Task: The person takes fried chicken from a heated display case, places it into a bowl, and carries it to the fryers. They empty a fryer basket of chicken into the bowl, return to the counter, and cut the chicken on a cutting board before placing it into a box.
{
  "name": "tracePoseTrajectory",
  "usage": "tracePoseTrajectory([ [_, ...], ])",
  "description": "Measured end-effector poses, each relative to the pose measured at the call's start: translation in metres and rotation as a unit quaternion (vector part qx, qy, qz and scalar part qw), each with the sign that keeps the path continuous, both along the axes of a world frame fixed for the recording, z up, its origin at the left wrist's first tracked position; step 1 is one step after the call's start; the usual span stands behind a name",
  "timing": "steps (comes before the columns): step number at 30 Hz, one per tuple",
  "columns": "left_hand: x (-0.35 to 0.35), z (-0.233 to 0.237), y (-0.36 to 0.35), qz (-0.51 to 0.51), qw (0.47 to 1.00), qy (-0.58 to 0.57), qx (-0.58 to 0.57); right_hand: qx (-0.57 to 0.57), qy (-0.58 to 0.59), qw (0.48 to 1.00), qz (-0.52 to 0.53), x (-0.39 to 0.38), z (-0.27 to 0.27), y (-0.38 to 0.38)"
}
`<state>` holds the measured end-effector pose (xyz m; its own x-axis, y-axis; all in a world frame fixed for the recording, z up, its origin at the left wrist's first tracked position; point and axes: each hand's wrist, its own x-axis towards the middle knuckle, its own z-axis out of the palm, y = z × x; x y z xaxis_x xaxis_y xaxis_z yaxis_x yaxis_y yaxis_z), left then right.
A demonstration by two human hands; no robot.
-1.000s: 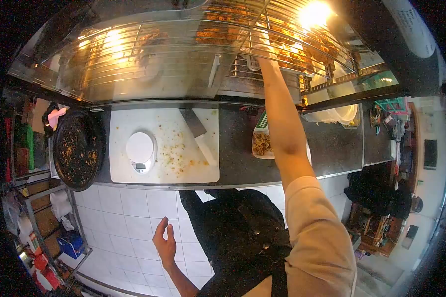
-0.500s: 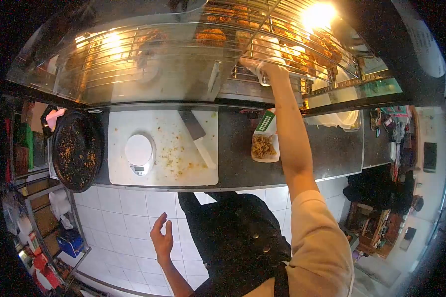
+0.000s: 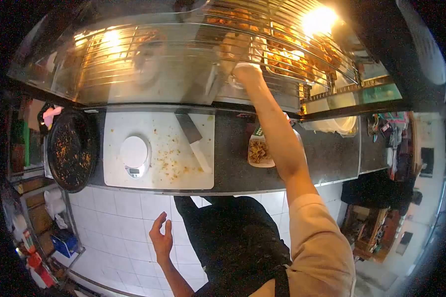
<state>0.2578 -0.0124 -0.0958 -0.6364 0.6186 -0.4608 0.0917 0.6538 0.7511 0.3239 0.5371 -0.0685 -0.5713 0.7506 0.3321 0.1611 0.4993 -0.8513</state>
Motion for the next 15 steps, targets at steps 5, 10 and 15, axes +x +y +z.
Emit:
tracePoseTrajectory([
  [5, 0.004, -0.007, -0.003, 0.029, 0.999, -0.021, 0.000, -0.189, 0.198, 0.950, 0.147, -0.026, -0.013, 0.035],
  [10, 0.016, -0.020, -0.019, 0.038, 0.999, 0.005, -0.025, -0.283, 0.303, 0.883, 0.220, -0.057, -0.026, 0.065],
  [15, 0.020, -0.023, -0.025, 0.037, 0.999, -0.013, -0.032, -0.330, 0.351, 0.843, 0.238, -0.052, -0.038, 0.078],
])
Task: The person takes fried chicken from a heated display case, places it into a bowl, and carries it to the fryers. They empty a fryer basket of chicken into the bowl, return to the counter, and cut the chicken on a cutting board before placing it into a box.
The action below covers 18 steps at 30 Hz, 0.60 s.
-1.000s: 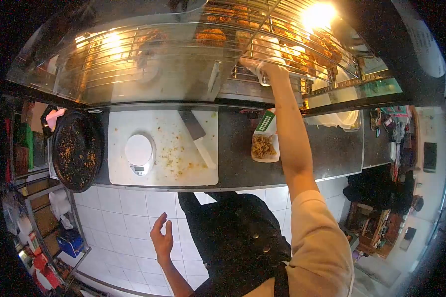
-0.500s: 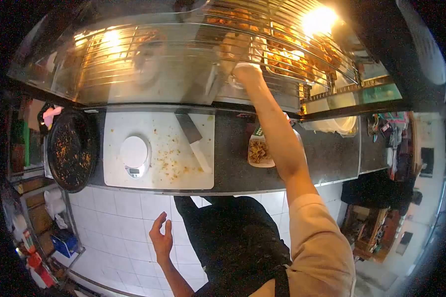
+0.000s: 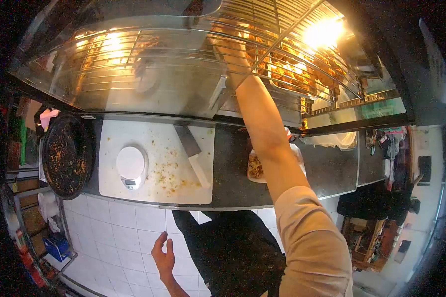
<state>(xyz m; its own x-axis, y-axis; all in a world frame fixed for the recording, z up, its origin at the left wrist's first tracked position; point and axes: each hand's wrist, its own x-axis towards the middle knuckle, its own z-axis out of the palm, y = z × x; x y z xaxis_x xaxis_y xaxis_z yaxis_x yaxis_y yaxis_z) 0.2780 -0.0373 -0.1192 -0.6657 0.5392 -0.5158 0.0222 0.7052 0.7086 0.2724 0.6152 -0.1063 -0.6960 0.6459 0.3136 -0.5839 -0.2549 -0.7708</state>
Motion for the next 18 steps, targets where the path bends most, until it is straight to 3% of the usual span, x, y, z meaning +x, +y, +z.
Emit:
tracePoseTrajectory([
  [5, -0.004, 0.003, 0.012, 0.010, 1.000, -0.012, -0.003, -0.098, 0.066, 0.992, 0.035, 0.022, -0.028, 0.011],
  [7, -0.008, 0.005, 0.017, 0.004, 1.000, -0.007, 0.009, 0.072, -0.087, 0.990, -0.078, 0.037, -0.019, 0.000],
  [8, -0.008, 0.005, 0.019, 0.002, 1.000, -0.005, 0.014, 0.102, -0.114, 0.984, -0.094, 0.034, -0.013, 0.000],
  [18, 0.012, -0.018, -0.013, -0.010, 1.000, 0.011, -0.005, 0.152, -0.118, 0.977, -0.087, 0.030, 0.010, -0.004],
])
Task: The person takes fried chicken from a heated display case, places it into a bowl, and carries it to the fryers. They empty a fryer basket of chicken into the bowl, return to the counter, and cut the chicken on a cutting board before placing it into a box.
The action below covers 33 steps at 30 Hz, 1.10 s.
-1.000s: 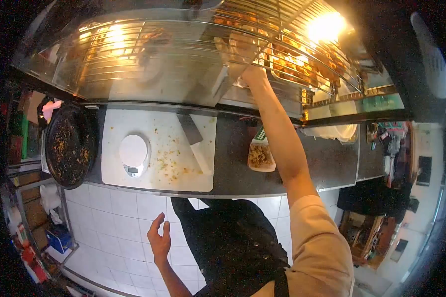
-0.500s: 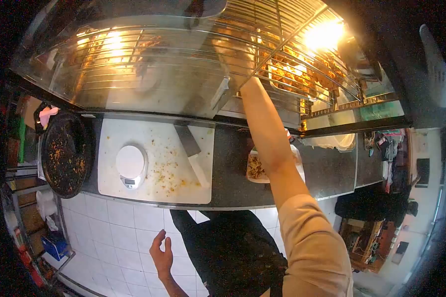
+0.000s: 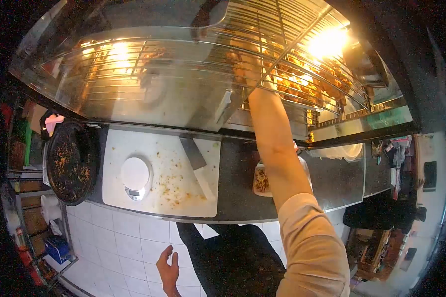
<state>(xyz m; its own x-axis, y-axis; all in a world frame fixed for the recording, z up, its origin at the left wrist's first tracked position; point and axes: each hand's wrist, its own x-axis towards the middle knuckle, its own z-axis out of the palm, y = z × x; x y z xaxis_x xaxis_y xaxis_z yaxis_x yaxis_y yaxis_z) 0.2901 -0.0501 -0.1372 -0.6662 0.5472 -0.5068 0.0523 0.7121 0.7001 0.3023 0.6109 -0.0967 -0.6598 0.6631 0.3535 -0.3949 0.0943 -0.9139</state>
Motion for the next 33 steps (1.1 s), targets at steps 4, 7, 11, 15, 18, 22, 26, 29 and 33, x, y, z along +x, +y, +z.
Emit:
tracePoseTrajectory([
  [4, 0.002, -0.008, -0.005, -0.014, 1.000, 0.001, -0.014, 0.005, -0.004, 1.000, 0.007, 0.003, 0.004, -0.005],
  [7, 0.001, -0.009, -0.001, -0.002, 1.000, -0.022, -0.011, 0.004, -0.009, 1.000, 0.015, 0.004, 0.006, -0.007],
  [11, -0.002, -0.006, 0.009, -0.016, 1.000, -0.012, -0.016, 0.004, -0.010, 1.000, 0.022, 0.006, 0.007, -0.009],
  [15, -0.004, -0.001, 0.014, -0.016, 0.999, -0.019, -0.021, 0.002, -0.008, 0.999, 0.038, 0.003, 0.011, -0.010],
  [18, -0.004, -0.002, 0.012, -0.004, 0.999, -0.028, -0.029, -0.008, -0.006, 0.998, 0.060, 0.000, 0.014, -0.019],
  [22, -0.009, 0.007, 0.014, 0.024, 0.999, -0.029, -0.025, -0.034, 0.008, 0.994, 0.103, -0.011, 0.025, -0.039],
  [26, -0.016, 0.013, 0.020, 0.034, 0.999, -0.016, -0.008, -0.159, 0.070, 0.962, 0.208, -0.018, 0.048, -0.079],
  [29, -0.025, 0.021, 0.035, 0.024, 0.999, -0.001, 0.029, 0.163, -0.132, 0.975, 0.070, -0.005, 0.002, -0.039],
  [33, -0.052, 0.051, 0.089, 0.031, 0.985, 0.014, 0.170, 0.359, -0.308, 0.880, -0.047, 0.010, 0.009, -0.064],
])
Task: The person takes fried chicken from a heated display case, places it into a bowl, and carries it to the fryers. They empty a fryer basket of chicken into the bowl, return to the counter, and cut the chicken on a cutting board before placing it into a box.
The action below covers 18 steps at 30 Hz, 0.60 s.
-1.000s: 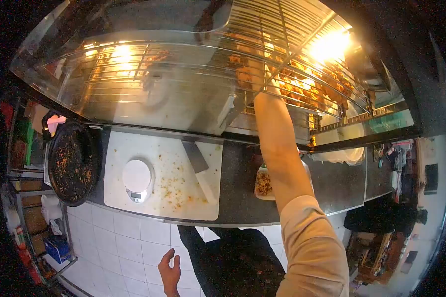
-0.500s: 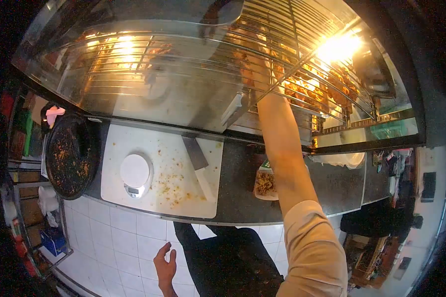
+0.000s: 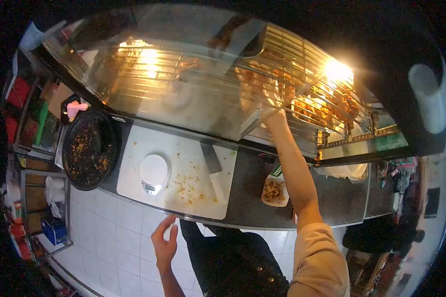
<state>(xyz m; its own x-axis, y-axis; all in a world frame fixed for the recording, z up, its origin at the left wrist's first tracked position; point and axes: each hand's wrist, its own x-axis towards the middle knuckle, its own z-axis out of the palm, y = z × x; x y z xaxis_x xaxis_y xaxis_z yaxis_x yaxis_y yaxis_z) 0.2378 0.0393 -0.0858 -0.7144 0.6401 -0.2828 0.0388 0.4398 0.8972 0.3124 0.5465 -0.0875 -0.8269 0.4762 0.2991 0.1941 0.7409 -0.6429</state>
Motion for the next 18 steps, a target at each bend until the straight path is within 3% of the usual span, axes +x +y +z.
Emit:
tracePoseTrajectory([
  [1, -0.007, 0.018, 0.022, 0.003, 0.999, 0.010, 0.034, 0.039, -0.016, 0.999, -0.014, 0.002, 0.004, -0.015],
  [4, -0.026, 0.060, 0.091, 0.003, 0.975, 0.151, 0.162, 0.232, -0.280, 0.928, -0.079, 0.025, 0.050, -0.064],
  [6, -0.042, 0.085, 0.143, 0.039, 0.937, 0.244, 0.245, 0.318, -0.303, 0.890, -0.121, 0.051, 0.074, -0.097],
  [8, -0.059, 0.105, 0.198, 0.093, 0.900, 0.301, 0.301, 0.386, -0.178, 0.893, -0.150, 0.079, 0.088, -0.131],
  [10, -0.078, 0.108, 0.246, 0.138, 0.874, 0.338, 0.321, 0.244, -0.136, 0.946, -0.165, 0.121, 0.095, -0.161],
  [12, -0.094, 0.098, 0.285, 0.162, 0.854, 0.373, 0.324, 0.204, -0.088, 0.956, -0.194, 0.169, 0.103, -0.191],
  [15, -0.096, 0.083, 0.321, 0.230, 0.792, 0.458, 0.333, 0.136, -0.083, 0.936, -0.313, 0.232, 0.103, -0.238],
  [18, -0.060, 0.079, 0.338, 0.206, 0.778, 0.487, 0.339, 0.055, -0.062, 0.908, -0.411, 0.277, 0.092, -0.279],
])
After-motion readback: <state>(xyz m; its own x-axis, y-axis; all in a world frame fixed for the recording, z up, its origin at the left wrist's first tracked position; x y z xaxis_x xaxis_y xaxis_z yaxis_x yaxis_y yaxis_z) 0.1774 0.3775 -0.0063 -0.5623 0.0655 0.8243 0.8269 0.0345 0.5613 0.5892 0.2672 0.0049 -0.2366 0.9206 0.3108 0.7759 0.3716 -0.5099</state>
